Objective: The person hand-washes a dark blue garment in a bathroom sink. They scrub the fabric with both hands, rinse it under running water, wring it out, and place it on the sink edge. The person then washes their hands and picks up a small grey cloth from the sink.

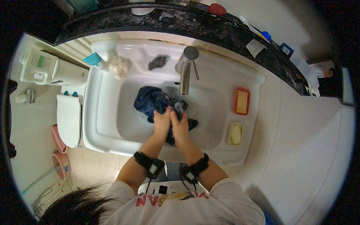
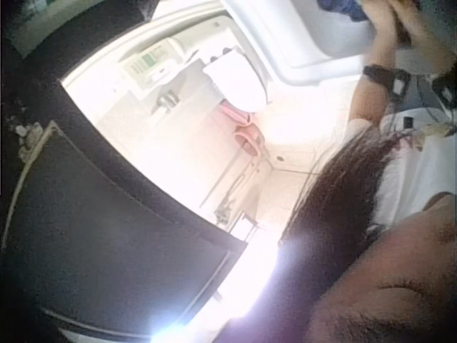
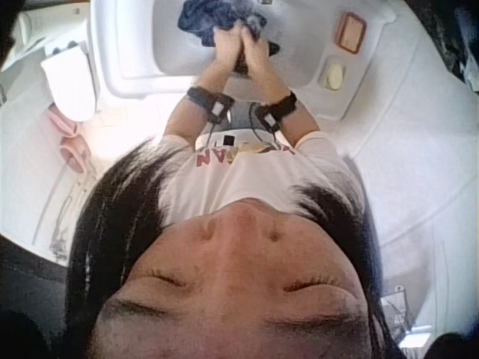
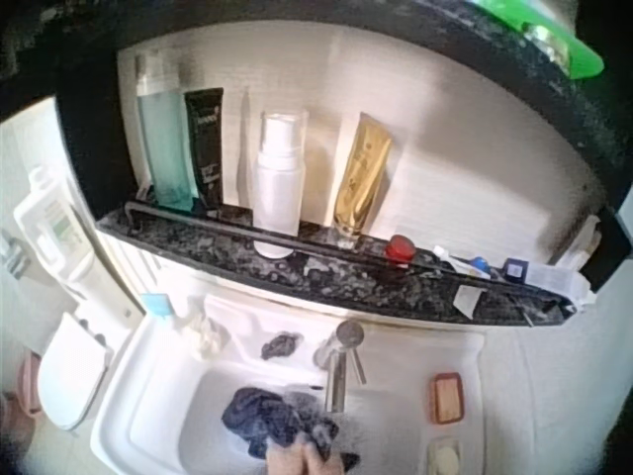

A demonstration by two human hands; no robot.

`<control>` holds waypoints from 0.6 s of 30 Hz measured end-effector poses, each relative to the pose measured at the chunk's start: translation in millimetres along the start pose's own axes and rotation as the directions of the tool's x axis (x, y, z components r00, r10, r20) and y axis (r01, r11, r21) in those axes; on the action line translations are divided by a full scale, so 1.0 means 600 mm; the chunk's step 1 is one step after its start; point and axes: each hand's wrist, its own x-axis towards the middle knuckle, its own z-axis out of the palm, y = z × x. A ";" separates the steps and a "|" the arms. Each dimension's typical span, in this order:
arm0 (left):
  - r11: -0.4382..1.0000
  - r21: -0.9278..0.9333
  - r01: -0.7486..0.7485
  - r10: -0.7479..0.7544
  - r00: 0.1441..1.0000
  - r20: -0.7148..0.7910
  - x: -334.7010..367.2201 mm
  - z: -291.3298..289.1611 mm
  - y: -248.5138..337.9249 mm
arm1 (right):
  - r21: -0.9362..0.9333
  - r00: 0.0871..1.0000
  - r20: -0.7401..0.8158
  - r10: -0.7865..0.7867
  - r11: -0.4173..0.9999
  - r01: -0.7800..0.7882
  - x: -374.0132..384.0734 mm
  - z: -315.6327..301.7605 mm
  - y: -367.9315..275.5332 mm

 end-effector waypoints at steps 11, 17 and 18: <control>0.938 0.275 -0.213 0.142 0.956 0.258 0.019 0.000 0.006 | 0.506 0.982 0.168 0.084 0.848 -0.159 0.056 0.028 0.018; 0.895 -0.413 0.170 -0.046 0.955 0.294 0.069 -0.050 -0.013 | 0.167 0.974 0.137 0.179 0.965 -0.200 0.066 -0.005 0.087; 0.732 -0.616 0.290 -0.059 0.928 0.367 0.065 -0.069 -0.020 | 0.000 0.950 0.188 0.251 0.967 -0.256 0.078 -0.021 0.098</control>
